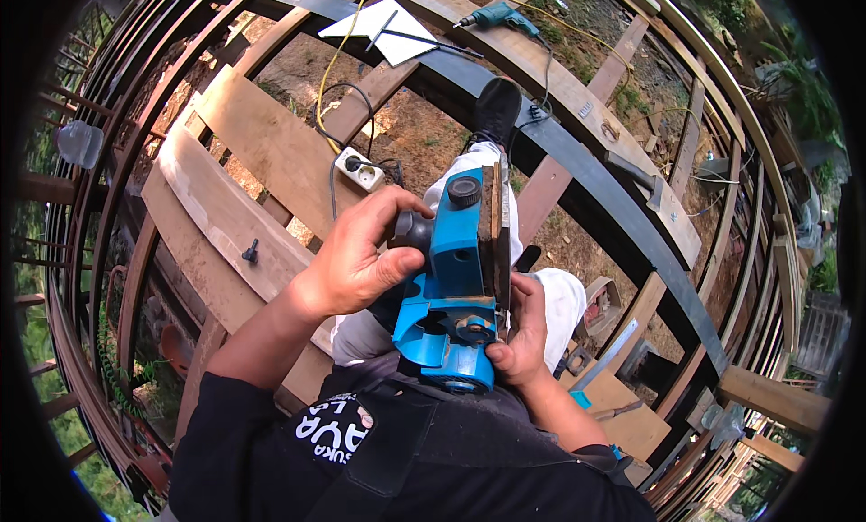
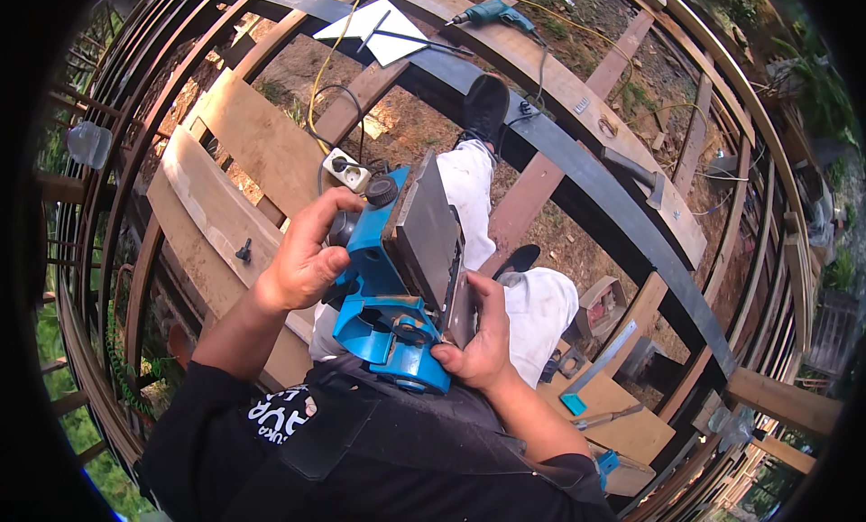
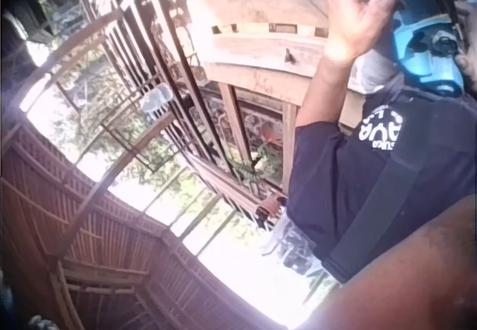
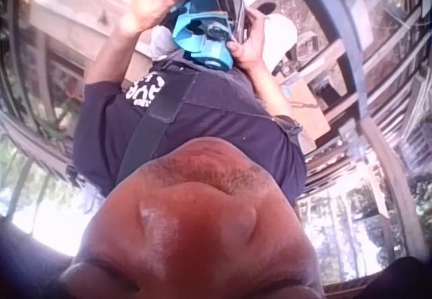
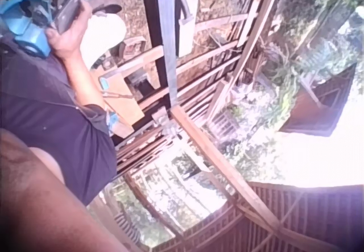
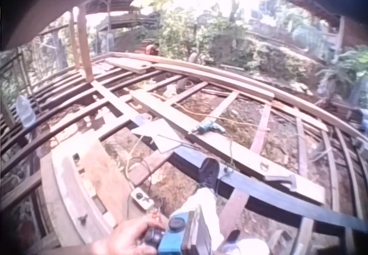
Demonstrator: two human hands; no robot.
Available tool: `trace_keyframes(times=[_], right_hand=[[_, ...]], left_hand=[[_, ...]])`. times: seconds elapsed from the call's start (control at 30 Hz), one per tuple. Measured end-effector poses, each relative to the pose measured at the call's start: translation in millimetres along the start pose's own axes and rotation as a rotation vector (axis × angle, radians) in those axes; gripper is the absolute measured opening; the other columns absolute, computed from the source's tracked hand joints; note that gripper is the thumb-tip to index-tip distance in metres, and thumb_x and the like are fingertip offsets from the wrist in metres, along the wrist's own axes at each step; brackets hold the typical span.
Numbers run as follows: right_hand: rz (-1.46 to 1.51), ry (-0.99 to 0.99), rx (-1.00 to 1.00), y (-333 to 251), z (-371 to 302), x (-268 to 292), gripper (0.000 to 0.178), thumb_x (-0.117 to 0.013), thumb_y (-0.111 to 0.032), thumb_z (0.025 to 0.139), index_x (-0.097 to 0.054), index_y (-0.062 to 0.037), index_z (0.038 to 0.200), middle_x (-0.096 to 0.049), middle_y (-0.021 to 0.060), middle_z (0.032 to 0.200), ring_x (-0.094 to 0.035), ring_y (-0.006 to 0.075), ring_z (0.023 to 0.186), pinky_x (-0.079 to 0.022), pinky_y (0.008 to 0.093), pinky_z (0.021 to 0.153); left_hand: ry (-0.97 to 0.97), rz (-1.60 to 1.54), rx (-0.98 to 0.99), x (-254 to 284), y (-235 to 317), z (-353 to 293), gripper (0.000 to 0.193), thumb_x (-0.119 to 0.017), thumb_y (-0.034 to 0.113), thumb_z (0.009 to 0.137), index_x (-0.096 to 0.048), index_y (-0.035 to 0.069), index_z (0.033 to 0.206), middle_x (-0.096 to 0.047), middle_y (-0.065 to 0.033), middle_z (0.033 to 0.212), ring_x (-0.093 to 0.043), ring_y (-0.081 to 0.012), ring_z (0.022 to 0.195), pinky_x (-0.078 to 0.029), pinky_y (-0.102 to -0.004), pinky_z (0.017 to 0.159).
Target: The person disassembles parts of a power planer while seated on a wooden structure, using a ruler to check alignment and a hammer to tap small components into place.
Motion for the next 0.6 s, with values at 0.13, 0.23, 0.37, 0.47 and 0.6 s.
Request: trace_keyframes(times=[0.13, 0.23, 0.37, 0.47, 0.6], right_hand=[[0.001, -0.002, 0.007, -0.2, -1.2, -0.9, 0.108, -0.074, -0.072, 0.065, -0.035, 0.0049, 0.130, -0.054, 0.0185, 0.117, -0.054, 0.0263, 0.109, -0.041, 0.0370, 0.097], [0.023, 0.008, 0.003, -1.3, -2.1, -2.1, 0.108, -0.074, -0.072, 0.065, -0.035, 0.0054, 0.130, -0.054, 0.0189, 0.117, -0.054, 0.0264, 0.110, -0.040, 0.0371, 0.098], [0.030, 0.022, -0.027, -2.5, -2.2, -1.6, 0.109, -0.073, -0.073, 0.065, -0.034, 0.0053, 0.130, -0.054, 0.0196, 0.119, -0.053, 0.0266, 0.113, -0.039, 0.0374, 0.100], [0.045, 0.022, -0.035, 1.0, -3.1, 0.1, 0.110, -0.073, -0.074, 0.065, -0.034, 0.0054, 0.131, -0.053, 0.0200, 0.120, -0.053, 0.0268, 0.113, -0.039, 0.0373, 0.100], [0.036, 0.000, -0.033, 0.2, -1.5, -1.1, 0.111, -0.073, -0.074, 0.064, -0.033, 0.0055, 0.131, -0.053, 0.0203, 0.121, -0.052, 0.0269, 0.114, -0.038, 0.0375, 0.101]], left_hand=[[0.181, 0.512, -0.630, 5.9, 45.0, -10.4, 0.054, -0.075, 0.048, 0.078, -0.058, 0.002, 0.101, -0.056, -0.0085, 0.078, -0.053, -0.0268, 0.068, -0.045, -0.0327, 0.066], [0.195, 0.637, -0.734, -0.1, 43.1, -14.8, 0.055, -0.070, 0.051, 0.083, -0.058, 0.001, 0.102, -0.055, -0.0090, 0.078, -0.054, -0.0244, 0.071, -0.045, -0.0313, 0.067], [-0.038, -0.088, -0.058, -4.5, -5.3, 4.5, 0.059, -0.048, 0.057, 0.095, -0.055, -0.001, 0.102, -0.053, -0.0085, 0.078, -0.053, -0.0190, 0.075, -0.043, -0.0310, 0.067], [-0.100, 0.101, -0.073, -3.1, 16.5, 2.6, 0.057, -0.052, 0.056, 0.093, -0.055, -0.001, 0.102, -0.054, -0.0080, 0.079, -0.054, -0.0189, 0.076, -0.043, -0.0315, 0.068], [0.124, 0.609, -0.656, 3.6, 46.0, -11.3, 0.052, -0.069, 0.046, 0.083, -0.055, -0.001, 0.100, -0.054, -0.0129, 0.078, -0.056, -0.0279, 0.069, -0.045, -0.0357, 0.062]])
Point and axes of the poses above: each hand's wrist, its own z-axis towards the middle knuckle, its own x-axis out of the back of the hand, y = z × x, the point moved 9 cm from there along z, towards the middle knuckle
